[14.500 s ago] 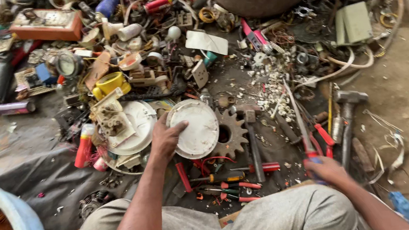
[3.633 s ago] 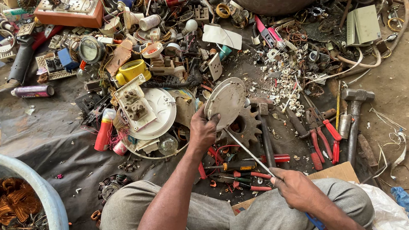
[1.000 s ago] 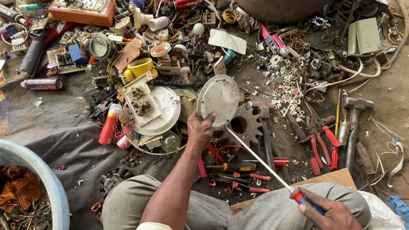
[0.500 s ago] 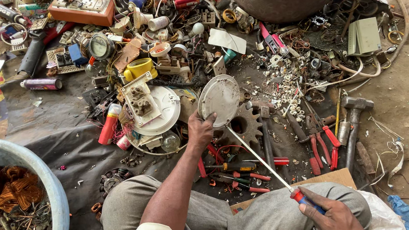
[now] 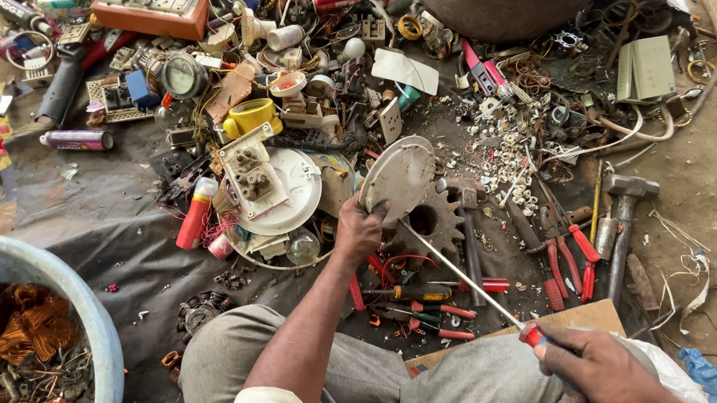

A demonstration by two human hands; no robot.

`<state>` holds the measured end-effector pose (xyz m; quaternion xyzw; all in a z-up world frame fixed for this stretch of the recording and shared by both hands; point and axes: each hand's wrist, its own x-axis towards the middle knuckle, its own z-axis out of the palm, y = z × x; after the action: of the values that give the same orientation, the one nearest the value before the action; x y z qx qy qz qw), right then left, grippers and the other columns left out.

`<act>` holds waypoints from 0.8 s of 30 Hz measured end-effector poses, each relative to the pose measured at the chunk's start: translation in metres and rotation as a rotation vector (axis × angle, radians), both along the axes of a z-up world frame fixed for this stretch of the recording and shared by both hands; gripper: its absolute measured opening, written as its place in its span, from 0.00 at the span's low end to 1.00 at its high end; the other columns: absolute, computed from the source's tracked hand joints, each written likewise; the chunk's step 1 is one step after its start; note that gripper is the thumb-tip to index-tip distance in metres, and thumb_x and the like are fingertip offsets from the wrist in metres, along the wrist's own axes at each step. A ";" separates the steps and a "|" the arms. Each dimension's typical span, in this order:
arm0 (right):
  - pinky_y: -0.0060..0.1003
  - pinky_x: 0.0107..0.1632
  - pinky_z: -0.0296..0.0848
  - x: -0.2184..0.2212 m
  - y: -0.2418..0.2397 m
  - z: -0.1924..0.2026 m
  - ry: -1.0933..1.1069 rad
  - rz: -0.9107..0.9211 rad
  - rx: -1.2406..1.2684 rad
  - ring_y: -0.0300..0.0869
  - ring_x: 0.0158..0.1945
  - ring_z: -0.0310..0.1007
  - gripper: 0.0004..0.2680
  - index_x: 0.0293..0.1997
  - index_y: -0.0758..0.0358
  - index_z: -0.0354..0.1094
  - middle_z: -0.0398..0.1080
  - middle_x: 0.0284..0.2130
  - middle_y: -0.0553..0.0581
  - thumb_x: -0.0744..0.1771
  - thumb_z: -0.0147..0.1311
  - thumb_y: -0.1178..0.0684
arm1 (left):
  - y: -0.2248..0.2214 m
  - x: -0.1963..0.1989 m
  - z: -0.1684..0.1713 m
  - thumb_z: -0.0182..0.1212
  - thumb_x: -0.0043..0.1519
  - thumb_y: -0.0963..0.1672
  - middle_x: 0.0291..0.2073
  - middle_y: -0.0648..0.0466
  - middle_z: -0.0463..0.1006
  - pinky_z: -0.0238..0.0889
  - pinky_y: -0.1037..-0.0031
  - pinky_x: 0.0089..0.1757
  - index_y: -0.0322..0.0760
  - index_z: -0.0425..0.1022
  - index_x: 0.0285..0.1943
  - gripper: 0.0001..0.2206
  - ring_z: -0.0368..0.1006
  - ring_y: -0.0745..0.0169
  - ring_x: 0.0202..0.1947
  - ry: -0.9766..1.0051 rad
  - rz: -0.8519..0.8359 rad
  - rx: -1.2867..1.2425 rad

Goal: The person uses a screwdriver to pry and unscrew components from a white plastic circular housing while sitting on the floor near a pile of scrap electronics and tools.

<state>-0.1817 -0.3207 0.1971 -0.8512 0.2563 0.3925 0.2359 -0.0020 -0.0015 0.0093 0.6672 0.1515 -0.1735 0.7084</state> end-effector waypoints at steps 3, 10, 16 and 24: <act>0.38 0.34 0.75 -0.018 0.022 -0.008 -0.688 0.656 -0.306 0.43 0.29 0.77 0.21 0.60 0.51 0.72 0.75 0.28 0.53 0.62 0.59 0.39 | 0.000 0.000 -0.007 0.62 0.64 0.43 0.41 0.49 0.84 0.74 0.70 0.45 0.33 0.81 0.49 0.09 0.77 0.63 0.41 -0.138 0.023 -0.103; 0.47 0.34 0.76 -0.026 0.038 0.004 -0.757 0.807 -0.565 0.51 0.30 0.78 0.22 0.63 0.50 0.69 0.76 0.43 0.55 0.62 0.57 0.40 | 0.002 0.000 -0.006 0.63 0.64 0.43 0.37 0.50 0.85 0.69 0.72 0.38 0.31 0.82 0.47 0.09 0.76 0.64 0.35 -0.162 0.043 -0.040; 0.46 0.38 0.80 0.012 -0.015 -0.016 -0.096 0.334 -0.089 0.50 0.31 0.80 0.15 0.52 0.59 0.75 0.77 0.29 0.61 0.67 0.54 0.41 | -0.001 -0.006 0.005 0.62 0.65 0.43 0.33 0.52 0.83 0.68 0.70 0.32 0.33 0.81 0.46 0.08 0.73 0.66 0.29 -0.134 0.032 0.002; 0.47 0.41 0.73 -0.015 0.051 0.023 -0.800 1.084 -0.826 0.50 0.33 0.75 0.17 0.55 0.63 0.70 0.71 0.28 0.55 0.65 0.55 0.44 | -0.007 -0.003 -0.012 0.65 0.64 0.41 0.31 0.52 0.82 0.64 0.73 0.32 0.29 0.81 0.45 0.06 0.70 0.69 0.28 -0.267 0.123 -0.101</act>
<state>-0.1963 -0.2698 0.2202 -0.9527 -0.1735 -0.0101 -0.2494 -0.0047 -0.0082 -0.0022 0.6374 0.0879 -0.0470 0.7641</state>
